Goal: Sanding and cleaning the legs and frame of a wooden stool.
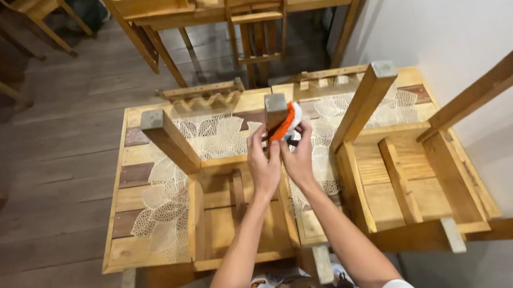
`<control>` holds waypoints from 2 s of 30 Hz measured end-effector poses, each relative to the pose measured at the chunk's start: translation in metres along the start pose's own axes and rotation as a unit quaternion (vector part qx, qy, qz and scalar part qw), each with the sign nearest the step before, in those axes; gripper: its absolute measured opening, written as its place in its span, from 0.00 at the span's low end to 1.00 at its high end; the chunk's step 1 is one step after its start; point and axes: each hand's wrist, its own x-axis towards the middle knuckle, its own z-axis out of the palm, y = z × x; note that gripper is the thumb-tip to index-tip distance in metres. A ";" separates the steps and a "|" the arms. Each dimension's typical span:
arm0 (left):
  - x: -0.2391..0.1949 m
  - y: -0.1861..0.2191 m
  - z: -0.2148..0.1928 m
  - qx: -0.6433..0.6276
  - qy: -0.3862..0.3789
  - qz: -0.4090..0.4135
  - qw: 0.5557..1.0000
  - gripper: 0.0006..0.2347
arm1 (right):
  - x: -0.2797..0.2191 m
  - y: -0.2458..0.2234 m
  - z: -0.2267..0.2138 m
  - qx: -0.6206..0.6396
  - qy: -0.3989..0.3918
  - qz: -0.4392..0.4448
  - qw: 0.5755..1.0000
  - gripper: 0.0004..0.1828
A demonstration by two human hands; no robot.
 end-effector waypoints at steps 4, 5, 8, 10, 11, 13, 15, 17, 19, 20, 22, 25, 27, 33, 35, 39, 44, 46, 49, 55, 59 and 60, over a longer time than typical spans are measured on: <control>0.005 0.007 0.002 -0.028 0.024 -0.026 0.999 0.15 | 0.005 0.024 0.000 -0.130 -0.029 -0.093 0.987 0.24; 0.005 0.007 0.001 -0.013 0.027 -0.010 0.999 0.15 | 0.006 0.034 0.001 -0.148 -0.046 -0.071 0.985 0.23; 0.008 0.010 -0.002 0.008 0.032 0.013 0.999 0.14 | 0.010 0.032 0.010 -0.029 -0.079 0.036 0.996 0.23; 0.010 0.011 -0.002 0.013 0.032 0.021 0.999 0.13 | 0.017 0.021 0.017 0.108 -0.095 0.121 0.982 0.25; 0.011 0.011 -0.001 0.024 0.038 0.026 0.999 0.13 | 0.020 0.015 0.019 0.105 -0.080 0.048 0.990 0.28; 0.012 0.012 -0.001 0.034 0.041 0.028 0.998 0.12 | 0.028 0.001 0.024 0.100 -0.065 -0.023 0.993 0.30; 0.016 0.014 -0.001 0.007 0.043 -0.005 0.999 0.12 | 0.038 -0.015 0.027 0.022 -0.034 -0.032 0.999 0.32; 0.016 0.010 -0.002 0.009 0.039 -0.013 0.999 0.12 | 0.036 0.001 0.025 -0.019 -0.036 -0.073 0.996 0.34; 0.015 0.008 -0.002 0.012 0.037 -0.022 0.999 0.11 | 0.030 0.017 0.022 -0.060 -0.039 -0.114 0.991 0.37; 0.015 0.008 -0.002 0.022 0.042 0.009 0.999 0.11 | 0.025 0.024 0.021 -0.082 -0.054 -0.117 0.988 0.35; 0.012 0.007 0.001 0.031 0.046 0.037 0.998 0.11 | 0.011 0.034 0.015 -0.106 -0.068 -0.116 0.985 0.32; 0.005 -0.001 0.005 -0.051 0.029 -0.034 0.998 0.13 | -0.012 0.059 0.006 -0.012 -0.125 0.049 0.991 0.22; -0.001 -0.005 0.006 -0.003 0.043 -0.017 0.999 0.15 | -0.024 0.099 -0.004 -0.016 -0.163 0.064 0.984 0.22; -0.007 -0.037 0.012 -0.041 0.030 -0.035 0.998 0.14 | -0.010 0.215 -0.030 0.153 -0.232 0.152 0.949 0.35; -0.002 -0.028 0.008 -0.027 0.028 -0.039 0.998 0.14 | 0.038 0.096 -0.015 0.209 -0.183 0.200 0.940 0.29; 0.007 -0.015 0.004 0.015 0.048 -0.006 0.999 0.13 | 0.108 0.041 -0.005 0.222 -0.194 0.257 0.920 0.36; 0.013 -0.028 0.009 0.077 0.053 -0.042 0.995 0.22 | 0.091 0.056 0.006 0.171 -0.321 0.273 0.890 0.38; 0.018 -0.029 0.008 0.087 0.072 -0.017 0.993 0.26 | 0.078 0.080 0.008 0.163 -0.340 0.281 0.883 0.37; 0.020 -0.022 0.000 0.075 0.055 -0.061 0.994 0.31 | 0.047 0.121 0.008 0.140 -0.310 0.314 0.886 0.31; 0.020 -0.035 0.001 0.129 0.014 -0.071 0.989 0.28 | -0.026 0.185 0.004 0.088 -0.168 0.384 0.904 0.30; 0.009 -0.040 0.004 0.087 0.026 -0.048 0.995 0.23 | -0.038 0.131 0.005 0.102 -0.062 0.324 0.938 0.25; 0.004 -0.042 0.006 0.073 0.040 -0.024 0.996 0.21 | -0.039 0.112 0.004 0.084 -0.029 0.270 0.959 0.22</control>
